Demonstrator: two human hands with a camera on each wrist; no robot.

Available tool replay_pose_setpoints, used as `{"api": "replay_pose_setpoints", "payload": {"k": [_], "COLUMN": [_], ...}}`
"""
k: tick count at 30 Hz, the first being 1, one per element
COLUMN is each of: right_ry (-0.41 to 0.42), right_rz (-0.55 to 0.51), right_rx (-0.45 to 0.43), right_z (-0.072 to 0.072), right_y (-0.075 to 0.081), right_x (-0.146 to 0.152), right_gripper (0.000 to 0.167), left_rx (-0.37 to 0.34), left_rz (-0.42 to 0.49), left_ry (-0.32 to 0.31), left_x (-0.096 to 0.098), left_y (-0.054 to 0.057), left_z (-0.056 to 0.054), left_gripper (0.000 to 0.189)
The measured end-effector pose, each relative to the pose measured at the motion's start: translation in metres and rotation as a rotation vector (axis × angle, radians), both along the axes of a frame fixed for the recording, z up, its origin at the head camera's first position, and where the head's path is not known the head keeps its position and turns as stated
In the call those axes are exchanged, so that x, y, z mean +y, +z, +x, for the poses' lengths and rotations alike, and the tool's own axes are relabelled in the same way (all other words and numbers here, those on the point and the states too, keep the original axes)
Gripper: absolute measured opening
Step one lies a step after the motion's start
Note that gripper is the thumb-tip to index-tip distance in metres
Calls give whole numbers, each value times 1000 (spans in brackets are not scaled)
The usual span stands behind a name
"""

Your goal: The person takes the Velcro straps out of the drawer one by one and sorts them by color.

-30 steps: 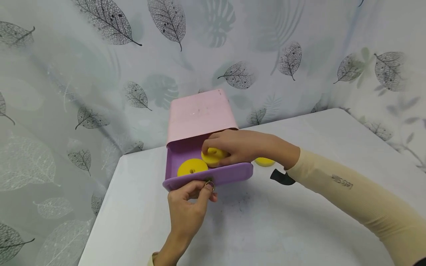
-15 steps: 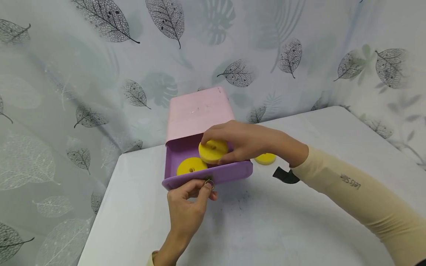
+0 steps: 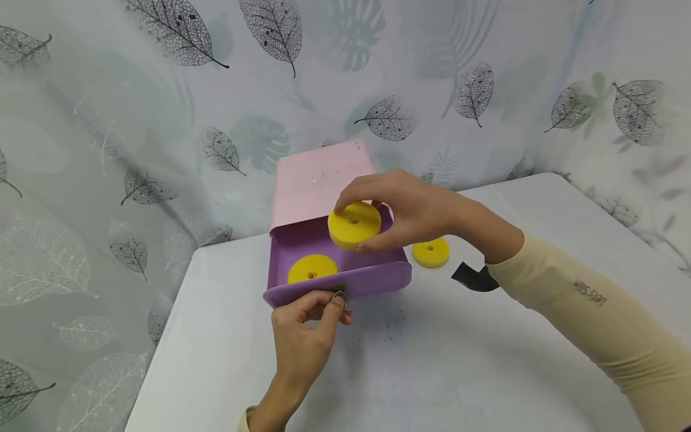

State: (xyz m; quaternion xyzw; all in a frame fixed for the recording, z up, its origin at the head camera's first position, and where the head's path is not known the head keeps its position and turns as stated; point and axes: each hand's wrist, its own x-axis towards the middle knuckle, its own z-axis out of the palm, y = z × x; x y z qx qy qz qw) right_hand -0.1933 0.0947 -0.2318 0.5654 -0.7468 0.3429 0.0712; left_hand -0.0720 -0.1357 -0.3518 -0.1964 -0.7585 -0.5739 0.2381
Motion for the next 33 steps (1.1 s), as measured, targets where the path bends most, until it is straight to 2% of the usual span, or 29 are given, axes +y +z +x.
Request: {"api": "replay_pose_setpoints", "payload": {"k": [5, 14, 25, 33], "right_ry": [-39, -157, -222, -300], "right_rz": [11, 27, 22, 25], "right_rx": [0, 12, -18, -23], "right_z": [0, 1, -5, -9], "right_y": [1, 1, -8, -16], "right_x": [5, 20, 38, 56], "right_gripper": [45, 45, 46, 49], "left_rx": [9, 14, 13, 20], "left_rz": [5, -2, 1, -2], "left_ry": [4, 2, 1, -8], "left_x": [1, 0, -1, -1], "left_y": [0, 0, 0, -1], "left_z": [0, -2, -2, -2], "left_gripper": [19, 20, 19, 20]}}
